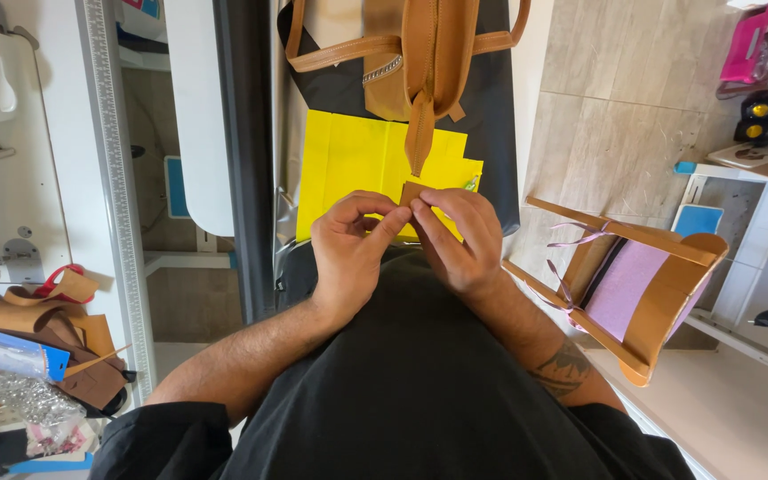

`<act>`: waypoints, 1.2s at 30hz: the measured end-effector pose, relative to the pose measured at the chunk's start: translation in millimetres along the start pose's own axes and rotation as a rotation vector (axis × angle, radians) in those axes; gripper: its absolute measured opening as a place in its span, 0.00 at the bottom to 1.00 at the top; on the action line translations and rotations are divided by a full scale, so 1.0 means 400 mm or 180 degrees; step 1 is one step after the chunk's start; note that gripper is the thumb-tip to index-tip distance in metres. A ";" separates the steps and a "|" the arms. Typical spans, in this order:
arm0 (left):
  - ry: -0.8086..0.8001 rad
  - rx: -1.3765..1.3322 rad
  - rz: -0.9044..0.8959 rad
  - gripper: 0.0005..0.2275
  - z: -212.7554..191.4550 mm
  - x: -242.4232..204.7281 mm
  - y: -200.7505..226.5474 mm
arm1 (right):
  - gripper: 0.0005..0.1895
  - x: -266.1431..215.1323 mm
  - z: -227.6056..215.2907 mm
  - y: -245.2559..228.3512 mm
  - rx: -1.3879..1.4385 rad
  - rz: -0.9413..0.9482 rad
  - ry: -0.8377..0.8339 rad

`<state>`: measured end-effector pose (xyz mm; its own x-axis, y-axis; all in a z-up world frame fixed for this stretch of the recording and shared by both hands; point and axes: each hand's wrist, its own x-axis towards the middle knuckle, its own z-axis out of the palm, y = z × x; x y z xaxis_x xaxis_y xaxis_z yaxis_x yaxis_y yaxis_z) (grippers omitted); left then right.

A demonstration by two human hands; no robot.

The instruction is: Cutting leather strips with scissors and applying glue to assemble a leather bag

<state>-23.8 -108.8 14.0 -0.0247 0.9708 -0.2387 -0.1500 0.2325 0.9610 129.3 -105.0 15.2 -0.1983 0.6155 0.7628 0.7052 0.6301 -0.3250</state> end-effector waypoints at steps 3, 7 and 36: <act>-0.0093 0.0209 0.0130 0.04 0.001 0.002 0.012 | 0.07 0.018 -0.003 0.008 0.0046 -0.0133 0.0069; -0.0201 0.0294 0.0616 0.05 -0.010 0.004 0.050 | 0.05 0.045 -0.024 0.014 0.0115 -0.0236 0.0130; -0.0932 0.1276 0.3420 0.04 -0.017 0.334 -0.123 | 0.06 -0.009 0.061 0.109 -0.0356 -0.0501 0.0064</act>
<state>-26.4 9.1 -66.3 0.2862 0.6442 0.7093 0.1317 -0.7597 0.6369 144.0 -68.0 -15.3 -0.2993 0.5031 0.8108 0.7381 0.6606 -0.1374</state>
